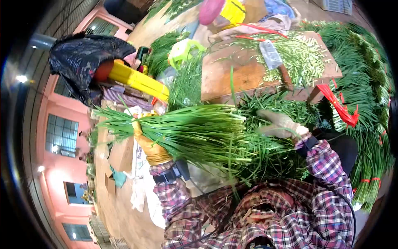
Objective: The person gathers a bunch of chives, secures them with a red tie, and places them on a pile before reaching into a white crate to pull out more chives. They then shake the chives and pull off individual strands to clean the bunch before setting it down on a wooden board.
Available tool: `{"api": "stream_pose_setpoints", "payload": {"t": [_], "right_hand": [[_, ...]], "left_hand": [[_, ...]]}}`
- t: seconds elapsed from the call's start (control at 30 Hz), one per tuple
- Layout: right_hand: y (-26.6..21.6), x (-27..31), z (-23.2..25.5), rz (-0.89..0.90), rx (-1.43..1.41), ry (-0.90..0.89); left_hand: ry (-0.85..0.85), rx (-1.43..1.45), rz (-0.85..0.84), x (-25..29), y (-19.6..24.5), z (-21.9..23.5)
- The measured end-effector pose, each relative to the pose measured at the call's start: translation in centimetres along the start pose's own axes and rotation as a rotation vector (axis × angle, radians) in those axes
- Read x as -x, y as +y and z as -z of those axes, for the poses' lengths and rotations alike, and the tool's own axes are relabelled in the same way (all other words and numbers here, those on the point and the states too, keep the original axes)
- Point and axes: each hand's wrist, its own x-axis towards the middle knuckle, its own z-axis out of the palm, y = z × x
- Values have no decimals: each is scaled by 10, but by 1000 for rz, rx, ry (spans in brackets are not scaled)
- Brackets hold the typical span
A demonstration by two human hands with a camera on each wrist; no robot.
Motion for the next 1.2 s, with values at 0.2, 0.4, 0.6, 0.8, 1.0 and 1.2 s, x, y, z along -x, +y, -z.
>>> {"api": "stream_pose_setpoints", "payload": {"t": [0.2, 0.4, 0.6, 0.8, 1.0, 1.2], "right_hand": [[-81, -52, -27, 147, -54, 318], [2, -22, -12, -363, -983, 609], [-27, 11, 23, -26, -627, 162], [-98, -2, -32, 22, -649, 218], [-23, -2, 1, -48, -813, 728], [84, 27, 4, -365, -893, 698]], "left_hand": [[-67, 269, 125, -6, -22, 0], [-84, 382, 162, -11, -9, 23], [-50, 235, 18, 2, -37, 22], [-149, 269, -56, 18, -51, 8], [74, 244, 190, 40, -60, 48], [-145, 371, -65, 30, -73, 69]]}}
